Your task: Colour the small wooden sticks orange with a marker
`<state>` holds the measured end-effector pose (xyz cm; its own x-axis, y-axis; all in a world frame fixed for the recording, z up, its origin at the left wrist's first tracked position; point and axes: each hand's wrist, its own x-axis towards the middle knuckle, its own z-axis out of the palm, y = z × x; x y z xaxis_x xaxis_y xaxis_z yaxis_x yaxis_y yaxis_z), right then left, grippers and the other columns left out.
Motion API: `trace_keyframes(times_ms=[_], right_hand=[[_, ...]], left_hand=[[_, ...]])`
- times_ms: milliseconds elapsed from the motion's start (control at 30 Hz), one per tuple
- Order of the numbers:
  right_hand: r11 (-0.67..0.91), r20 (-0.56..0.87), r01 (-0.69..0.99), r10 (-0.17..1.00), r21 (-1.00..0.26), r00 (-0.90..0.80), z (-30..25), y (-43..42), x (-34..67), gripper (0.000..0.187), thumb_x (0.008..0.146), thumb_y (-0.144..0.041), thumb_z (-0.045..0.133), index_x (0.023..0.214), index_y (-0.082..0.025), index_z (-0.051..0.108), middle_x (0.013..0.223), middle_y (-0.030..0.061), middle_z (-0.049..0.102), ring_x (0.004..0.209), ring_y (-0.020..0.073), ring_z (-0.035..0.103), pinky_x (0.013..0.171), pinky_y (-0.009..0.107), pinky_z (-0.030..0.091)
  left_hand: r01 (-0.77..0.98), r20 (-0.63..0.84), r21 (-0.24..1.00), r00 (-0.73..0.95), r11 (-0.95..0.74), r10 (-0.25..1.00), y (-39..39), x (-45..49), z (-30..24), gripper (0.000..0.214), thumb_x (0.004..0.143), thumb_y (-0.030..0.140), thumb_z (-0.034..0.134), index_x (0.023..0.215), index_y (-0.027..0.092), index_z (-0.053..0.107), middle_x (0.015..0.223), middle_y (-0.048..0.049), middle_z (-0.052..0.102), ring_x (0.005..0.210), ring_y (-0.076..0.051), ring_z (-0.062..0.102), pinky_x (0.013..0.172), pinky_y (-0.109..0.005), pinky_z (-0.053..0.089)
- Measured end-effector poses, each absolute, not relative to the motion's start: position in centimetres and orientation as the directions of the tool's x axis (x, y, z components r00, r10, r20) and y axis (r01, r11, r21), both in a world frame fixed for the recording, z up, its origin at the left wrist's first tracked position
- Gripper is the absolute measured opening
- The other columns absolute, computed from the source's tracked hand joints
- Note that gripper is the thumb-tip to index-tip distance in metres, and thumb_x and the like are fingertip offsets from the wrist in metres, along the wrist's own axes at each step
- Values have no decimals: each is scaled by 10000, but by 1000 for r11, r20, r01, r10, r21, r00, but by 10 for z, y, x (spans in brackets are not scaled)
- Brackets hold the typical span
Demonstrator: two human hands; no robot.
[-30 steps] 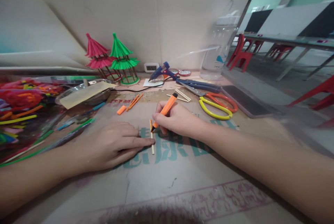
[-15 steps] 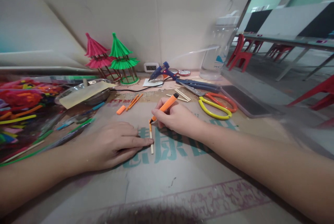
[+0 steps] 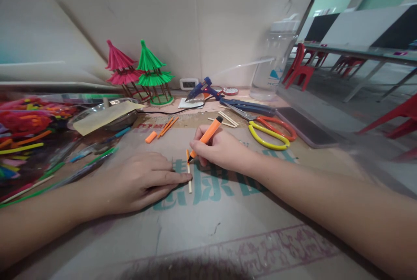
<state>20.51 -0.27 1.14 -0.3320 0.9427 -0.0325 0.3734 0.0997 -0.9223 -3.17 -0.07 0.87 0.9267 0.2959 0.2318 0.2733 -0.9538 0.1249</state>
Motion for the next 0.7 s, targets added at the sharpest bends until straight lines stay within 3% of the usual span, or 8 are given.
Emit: trace_keyframes(times_ms=[233,433,700], right_hand=[[140,-36,356,895,-924,-445,14,-5,208,188,867,-242,599,724,-207,483,492,-64,577,447,67,456,444,189,328],[135,17,354,949,-925,-316,10,-3,206,179,915,-282,575,780,-213,481,531,-62,588,436,67,437,422,187,326],[155,71,374,970,-914,-231,7,0,205,144,938,-333,568,891,-198,580,641,-25,657,496,84,508,450,185,396]], left_hand=[[291,222,118,924,-949,311,-1,-32,8,327,1034,264,450,1239,268,705,790,-34,674,713,-185,639,659,-286,453],[283,220,105,928,-953,300,-1,-32,9,339,1034,262,439,1265,265,687,802,-39,678,722,-194,645,663,-296,452],[293,180,84,935,-952,304,-2,-30,11,365,1039,254,418,1304,271,669,792,-37,675,723,-196,639,658,-294,444]])
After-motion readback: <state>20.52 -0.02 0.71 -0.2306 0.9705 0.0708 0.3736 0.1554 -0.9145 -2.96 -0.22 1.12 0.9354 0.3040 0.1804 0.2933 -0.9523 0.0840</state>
